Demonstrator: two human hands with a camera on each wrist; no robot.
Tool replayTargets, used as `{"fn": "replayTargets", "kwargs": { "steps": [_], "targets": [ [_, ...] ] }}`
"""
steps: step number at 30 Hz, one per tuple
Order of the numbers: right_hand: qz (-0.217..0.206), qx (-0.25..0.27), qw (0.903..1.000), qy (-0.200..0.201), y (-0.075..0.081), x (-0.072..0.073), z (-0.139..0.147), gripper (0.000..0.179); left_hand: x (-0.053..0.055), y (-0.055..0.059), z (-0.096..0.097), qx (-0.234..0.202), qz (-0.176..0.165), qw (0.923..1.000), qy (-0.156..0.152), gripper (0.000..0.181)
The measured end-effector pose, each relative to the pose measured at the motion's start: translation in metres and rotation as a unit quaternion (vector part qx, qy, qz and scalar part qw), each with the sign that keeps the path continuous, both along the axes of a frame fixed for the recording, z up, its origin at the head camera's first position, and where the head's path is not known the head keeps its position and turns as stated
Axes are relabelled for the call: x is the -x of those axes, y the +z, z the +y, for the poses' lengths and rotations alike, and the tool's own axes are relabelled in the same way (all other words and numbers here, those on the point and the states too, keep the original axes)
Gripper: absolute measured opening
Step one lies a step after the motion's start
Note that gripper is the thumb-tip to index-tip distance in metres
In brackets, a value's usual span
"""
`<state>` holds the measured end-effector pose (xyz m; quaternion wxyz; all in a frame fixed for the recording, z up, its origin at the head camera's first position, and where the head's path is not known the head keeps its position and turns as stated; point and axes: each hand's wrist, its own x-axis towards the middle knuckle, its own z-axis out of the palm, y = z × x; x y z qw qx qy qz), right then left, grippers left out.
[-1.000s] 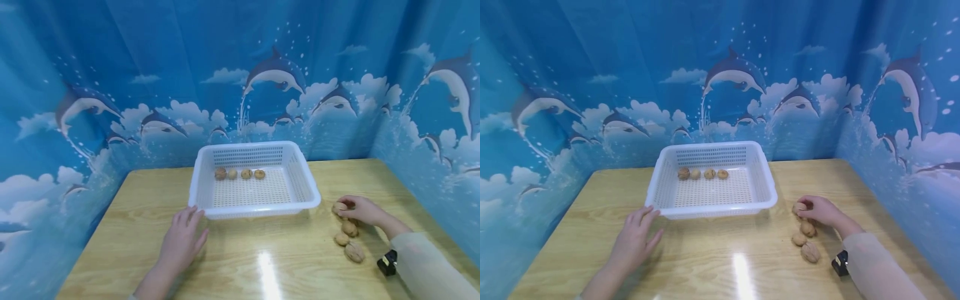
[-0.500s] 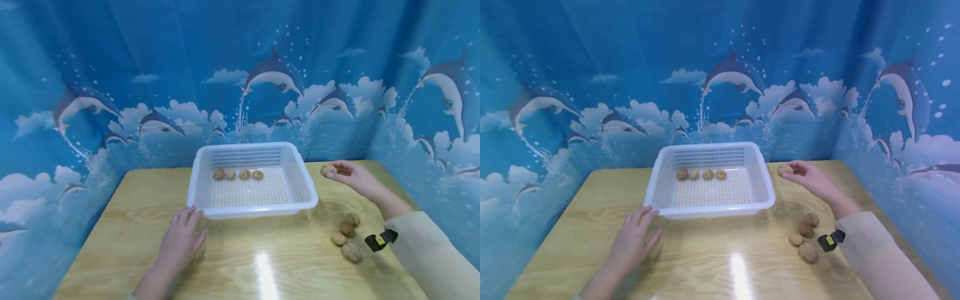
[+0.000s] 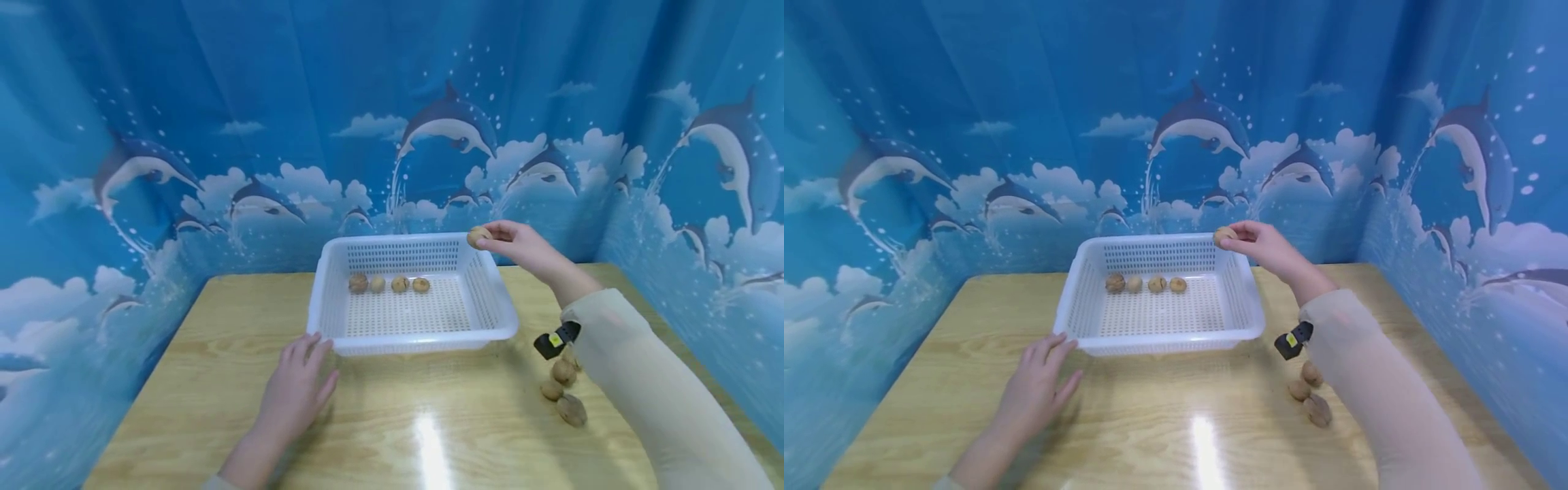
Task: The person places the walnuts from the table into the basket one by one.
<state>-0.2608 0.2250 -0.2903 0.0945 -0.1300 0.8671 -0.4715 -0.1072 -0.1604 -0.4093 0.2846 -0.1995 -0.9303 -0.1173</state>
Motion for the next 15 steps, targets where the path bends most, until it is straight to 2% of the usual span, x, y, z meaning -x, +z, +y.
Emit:
{"fn": "replayTargets", "kwargs": {
  "steps": [4,7,15],
  "targets": [
    [0.000,0.013,0.9998,0.013,0.004,0.013,-0.016,0.068,0.000,0.000,0.000,-0.001,0.003,1.0000,-0.001,0.051],
    [-0.004,0.012,0.9999,0.002,0.007,0.026,-0.028,0.065,0.000,0.001,0.000,-0.002,0.005,1.0000,-0.001,0.051],
    [-0.023,-0.003,0.9996,-0.015,-0.003,0.060,-0.050,0.063,-0.001,0.002,0.001,0.001,0.007,1.0000,-0.002,0.051]
  ]
}}
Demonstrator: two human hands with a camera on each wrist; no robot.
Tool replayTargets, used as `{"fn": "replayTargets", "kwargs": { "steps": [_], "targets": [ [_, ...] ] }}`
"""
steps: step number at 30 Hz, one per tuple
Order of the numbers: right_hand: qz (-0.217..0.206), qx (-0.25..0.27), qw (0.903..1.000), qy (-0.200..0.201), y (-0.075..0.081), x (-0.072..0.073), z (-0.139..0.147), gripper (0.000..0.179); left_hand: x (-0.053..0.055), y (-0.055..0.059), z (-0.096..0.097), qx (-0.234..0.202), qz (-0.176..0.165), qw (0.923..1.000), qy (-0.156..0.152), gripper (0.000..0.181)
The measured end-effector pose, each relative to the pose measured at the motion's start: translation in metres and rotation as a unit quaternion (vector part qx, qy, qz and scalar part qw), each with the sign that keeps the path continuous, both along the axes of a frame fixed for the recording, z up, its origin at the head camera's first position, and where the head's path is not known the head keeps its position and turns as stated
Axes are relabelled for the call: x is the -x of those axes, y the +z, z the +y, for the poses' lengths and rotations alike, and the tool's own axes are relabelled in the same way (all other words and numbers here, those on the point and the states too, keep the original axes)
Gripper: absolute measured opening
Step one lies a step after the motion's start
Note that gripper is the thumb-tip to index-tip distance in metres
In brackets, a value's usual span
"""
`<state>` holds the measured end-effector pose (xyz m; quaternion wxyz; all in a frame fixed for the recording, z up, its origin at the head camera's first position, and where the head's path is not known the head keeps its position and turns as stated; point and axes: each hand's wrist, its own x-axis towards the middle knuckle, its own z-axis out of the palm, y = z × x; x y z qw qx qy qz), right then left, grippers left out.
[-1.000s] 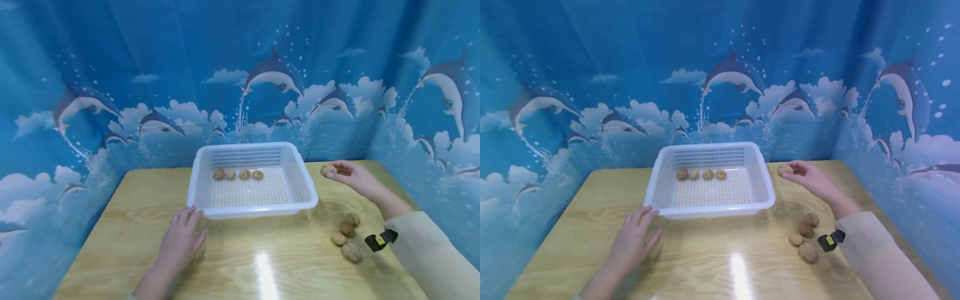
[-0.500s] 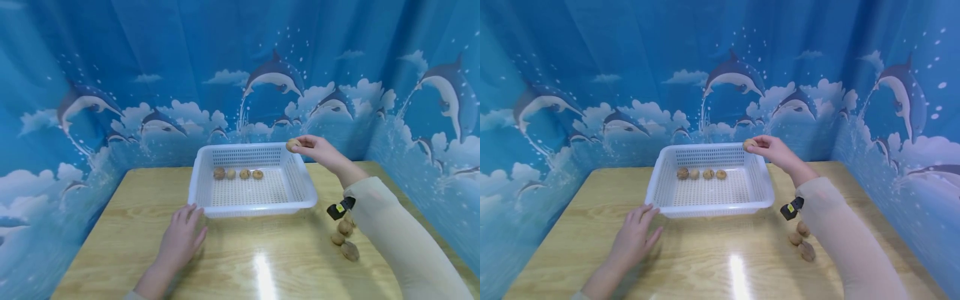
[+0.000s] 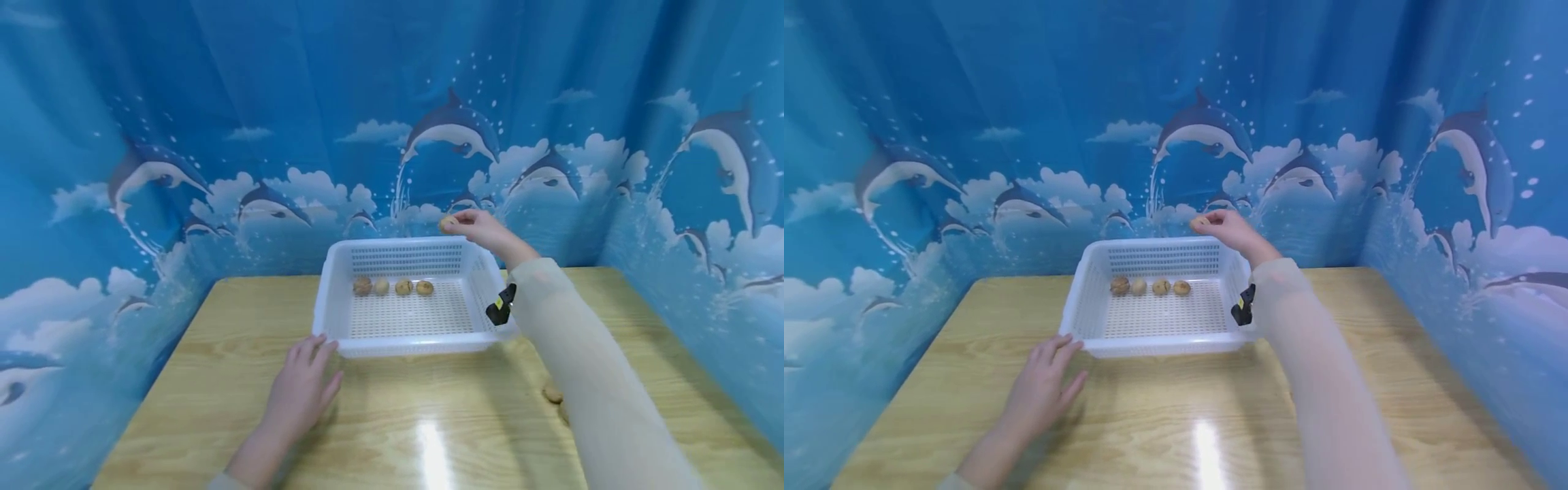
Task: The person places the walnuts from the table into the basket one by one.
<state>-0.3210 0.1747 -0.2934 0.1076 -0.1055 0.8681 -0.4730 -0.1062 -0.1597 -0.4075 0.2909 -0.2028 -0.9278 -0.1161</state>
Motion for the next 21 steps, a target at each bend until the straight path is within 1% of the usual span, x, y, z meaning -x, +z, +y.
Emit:
{"fn": "replayTargets", "kwargs": {
  "steps": [3,8,12,16,19,21],
  "targets": [
    [-0.008,-0.022,0.9997,-0.008,-0.008,0.009,-0.002,0.062,0.001,-0.001,0.001,0.005,-0.006,1.0000,0.002,0.050],
    [-0.009,-0.056,0.9982,-0.018,-0.023,0.015,-0.003,0.063,0.003,-0.003,0.000,0.004,-0.001,1.0000,0.003,0.049],
    [-0.005,-0.070,0.9974,-0.015,-0.035,0.020,-0.005,0.058,0.004,-0.003,-0.001,0.000,0.006,1.0000,-0.001,0.048],
    [-0.008,-0.090,0.9959,-0.002,-0.047,0.026,-0.009,0.051,0.004,-0.003,-0.001,-0.004,0.011,0.9999,-0.002,0.048],
    [-0.008,-0.126,0.9919,0.003,-0.056,0.030,-0.012,0.047,0.004,-0.004,0.000,-0.007,0.013,0.9999,-0.002,0.048],
    [-0.005,-0.157,0.9875,0.007,-0.062,0.031,-0.012,0.045,0.005,-0.004,0.001,-0.009,0.012,0.9999,-0.002,0.048]
  ]
}}
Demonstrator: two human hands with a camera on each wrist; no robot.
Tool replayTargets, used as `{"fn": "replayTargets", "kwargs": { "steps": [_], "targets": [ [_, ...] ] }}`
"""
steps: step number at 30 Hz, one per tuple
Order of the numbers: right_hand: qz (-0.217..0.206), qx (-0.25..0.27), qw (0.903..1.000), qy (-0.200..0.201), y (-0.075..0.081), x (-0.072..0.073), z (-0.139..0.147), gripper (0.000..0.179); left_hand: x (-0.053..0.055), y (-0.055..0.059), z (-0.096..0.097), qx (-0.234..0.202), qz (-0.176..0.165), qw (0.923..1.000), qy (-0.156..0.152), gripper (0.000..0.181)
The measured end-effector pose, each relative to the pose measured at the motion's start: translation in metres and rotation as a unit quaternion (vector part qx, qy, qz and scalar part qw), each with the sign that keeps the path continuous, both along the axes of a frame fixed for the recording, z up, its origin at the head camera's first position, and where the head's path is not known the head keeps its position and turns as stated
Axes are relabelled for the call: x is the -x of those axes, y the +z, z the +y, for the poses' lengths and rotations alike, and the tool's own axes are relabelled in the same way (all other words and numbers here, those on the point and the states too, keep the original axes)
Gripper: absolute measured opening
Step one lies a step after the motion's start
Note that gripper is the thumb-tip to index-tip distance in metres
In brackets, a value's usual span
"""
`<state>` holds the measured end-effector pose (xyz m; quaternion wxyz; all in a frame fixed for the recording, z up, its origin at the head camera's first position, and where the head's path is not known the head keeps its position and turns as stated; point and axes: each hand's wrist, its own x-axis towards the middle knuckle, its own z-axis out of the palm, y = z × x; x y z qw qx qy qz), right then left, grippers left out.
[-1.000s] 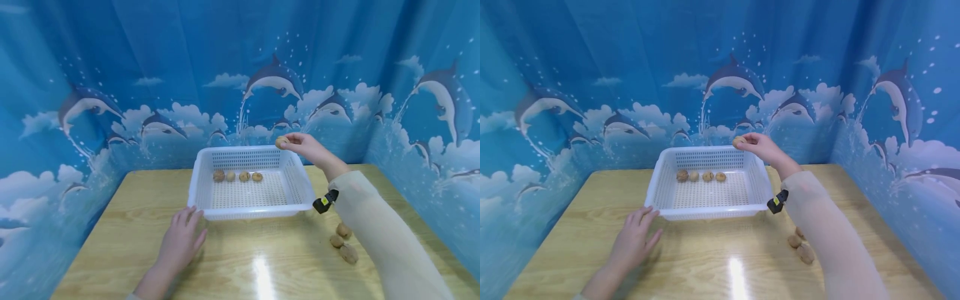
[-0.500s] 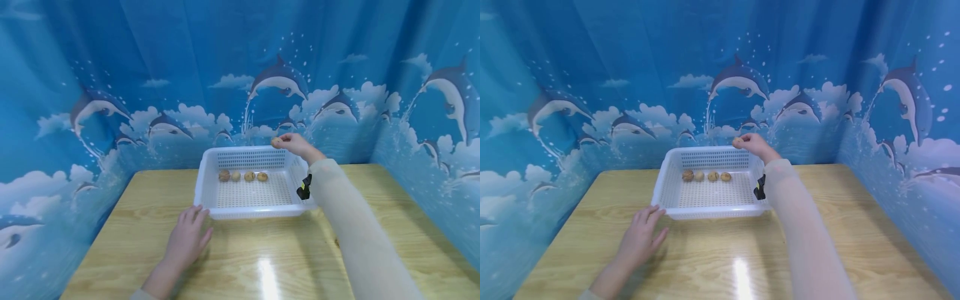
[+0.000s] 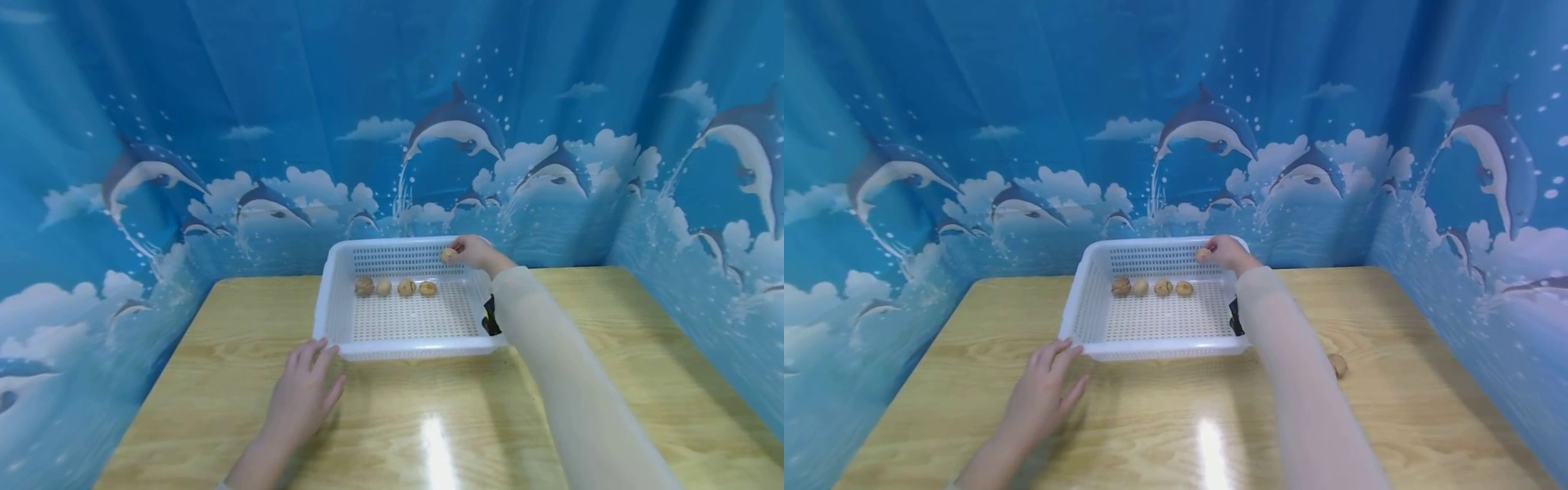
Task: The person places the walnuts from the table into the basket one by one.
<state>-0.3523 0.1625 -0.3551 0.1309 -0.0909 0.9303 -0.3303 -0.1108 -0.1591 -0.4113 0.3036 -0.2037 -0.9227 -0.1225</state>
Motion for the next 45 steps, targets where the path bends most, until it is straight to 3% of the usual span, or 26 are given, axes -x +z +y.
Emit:
{"fn": "replayTargets", "kwargs": {
  "steps": [7,15,20,24,32,39,45],
  "targets": [
    [0.001,-0.082,0.9956,0.046,-0.014,-0.005,-0.003,0.042,-0.007,0.000,0.002,0.000,0.003,1.0000,-0.002,0.048],
    [-0.026,-0.108,0.9922,0.056,-0.035,-0.012,-0.008,0.036,-0.014,0.001,0.003,0.002,-0.002,1.0000,0.005,0.048],
    [-0.036,-0.115,0.9911,0.057,-0.037,-0.014,-0.008,0.037,-0.014,-0.001,0.004,-0.004,0.002,1.0000,0.003,0.047],
    [-0.037,-0.084,0.9947,0.046,-0.027,-0.014,-0.006,0.042,-0.011,-0.001,0.004,-0.005,0.001,1.0000,0.004,0.049],
    [0.004,0.022,0.9961,0.085,0.018,-0.021,0.009,0.047,-0.005,0.001,0.001,-0.007,-0.004,1.0000,0.006,0.049],
    [0.017,0.100,0.9924,0.070,0.045,-0.043,0.041,0.052,-0.005,-0.001,-0.001,-0.002,-0.006,1.0000,0.004,0.049],
    [0.006,0.132,0.9904,0.042,0.045,-0.075,0.079,0.059,-0.003,0.000,0.000,-0.006,-0.004,1.0000,0.004,0.050]
  ]
}}
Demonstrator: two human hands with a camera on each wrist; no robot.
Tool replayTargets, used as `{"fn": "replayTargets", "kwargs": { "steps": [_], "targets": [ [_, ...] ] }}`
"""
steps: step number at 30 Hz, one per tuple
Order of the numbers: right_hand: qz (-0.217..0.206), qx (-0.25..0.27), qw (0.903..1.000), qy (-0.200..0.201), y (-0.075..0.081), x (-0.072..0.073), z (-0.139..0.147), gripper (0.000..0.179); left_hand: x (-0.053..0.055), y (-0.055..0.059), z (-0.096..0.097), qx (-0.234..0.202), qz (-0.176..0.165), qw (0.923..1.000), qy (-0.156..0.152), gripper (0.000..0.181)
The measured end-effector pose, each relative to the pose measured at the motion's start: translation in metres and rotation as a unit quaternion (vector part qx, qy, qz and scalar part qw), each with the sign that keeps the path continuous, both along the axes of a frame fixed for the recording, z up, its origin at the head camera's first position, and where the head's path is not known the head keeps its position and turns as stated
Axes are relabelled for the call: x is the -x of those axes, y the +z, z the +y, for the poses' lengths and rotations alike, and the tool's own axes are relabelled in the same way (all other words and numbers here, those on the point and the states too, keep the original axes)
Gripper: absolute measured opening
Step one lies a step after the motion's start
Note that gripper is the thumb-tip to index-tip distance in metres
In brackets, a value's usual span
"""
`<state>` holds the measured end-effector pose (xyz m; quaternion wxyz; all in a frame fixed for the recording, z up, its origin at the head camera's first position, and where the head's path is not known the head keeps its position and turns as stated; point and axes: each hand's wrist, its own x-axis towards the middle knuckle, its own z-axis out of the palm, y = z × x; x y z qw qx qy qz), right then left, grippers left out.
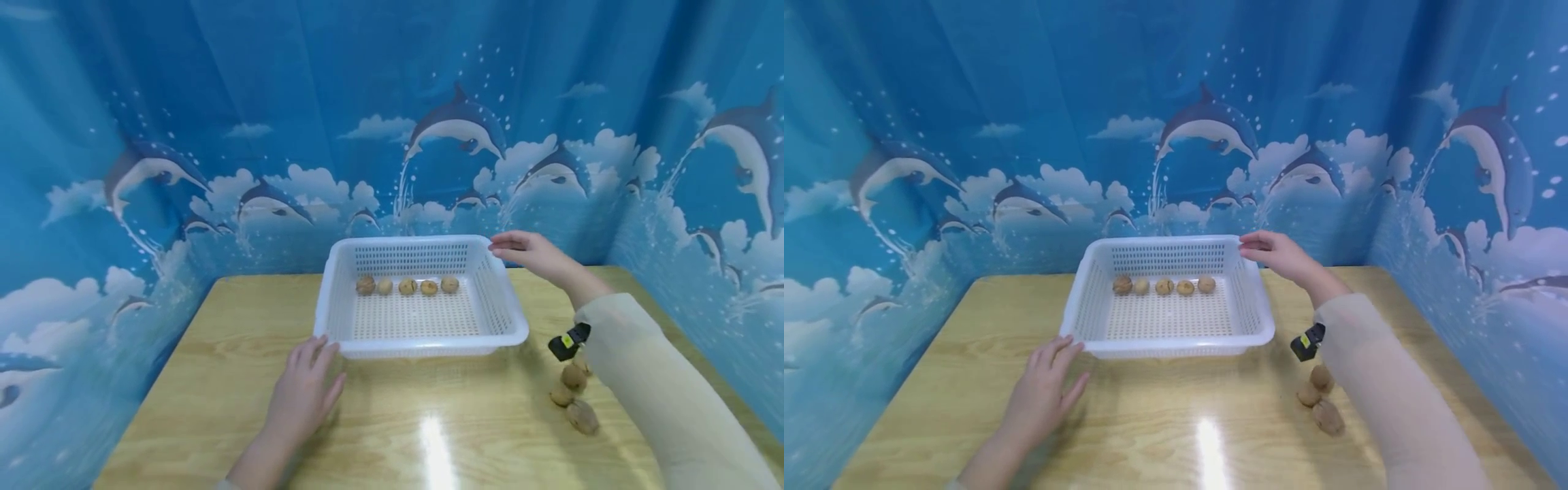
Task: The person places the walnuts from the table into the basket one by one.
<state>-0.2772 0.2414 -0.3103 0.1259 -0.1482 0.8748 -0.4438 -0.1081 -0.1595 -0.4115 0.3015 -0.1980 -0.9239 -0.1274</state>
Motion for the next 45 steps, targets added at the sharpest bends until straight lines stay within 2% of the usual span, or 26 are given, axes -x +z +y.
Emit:
{"fn": "replayTargets", "kwargs": {
  "steps": [6,12,18,24,30,35,45],
  "targets": [
    [-0.001,0.007,0.9999,-0.012,-0.018,-0.031,0.043,0.062,0.001,0.001,0.002,0.004,-0.002,1.0000,-0.002,0.048],
    [0.012,-0.004,0.9998,-0.012,-0.035,-0.053,0.077,0.059,0.001,0.000,0.002,0.004,-0.005,1.0000,0.001,0.049],
    [0.036,-0.056,0.9976,0.018,-0.060,-0.070,0.105,0.053,0.001,0.000,0.000,0.000,-0.004,1.0000,0.005,0.050],
    [0.016,-0.111,0.9926,0.046,-0.088,-0.089,0.127,0.053,0.000,0.001,-0.001,0.002,-0.005,1.0000,0.005,0.050],
    [0.017,-0.106,0.9922,0.063,-0.106,-0.095,0.139,0.052,-0.001,0.003,0.000,0.005,-0.008,0.9999,0.005,0.049],
    [0.027,-0.122,0.9901,0.064,-0.117,-0.098,0.144,0.054,-0.001,0.003,0.000,0.005,-0.002,1.0000,-0.001,0.049],
    [0.028,-0.145,0.9883,0.037,-0.118,-0.103,0.144,0.048,-0.001,0.001,0.001,0.004,-0.002,1.0000,-0.002,0.050]
  ]
}}
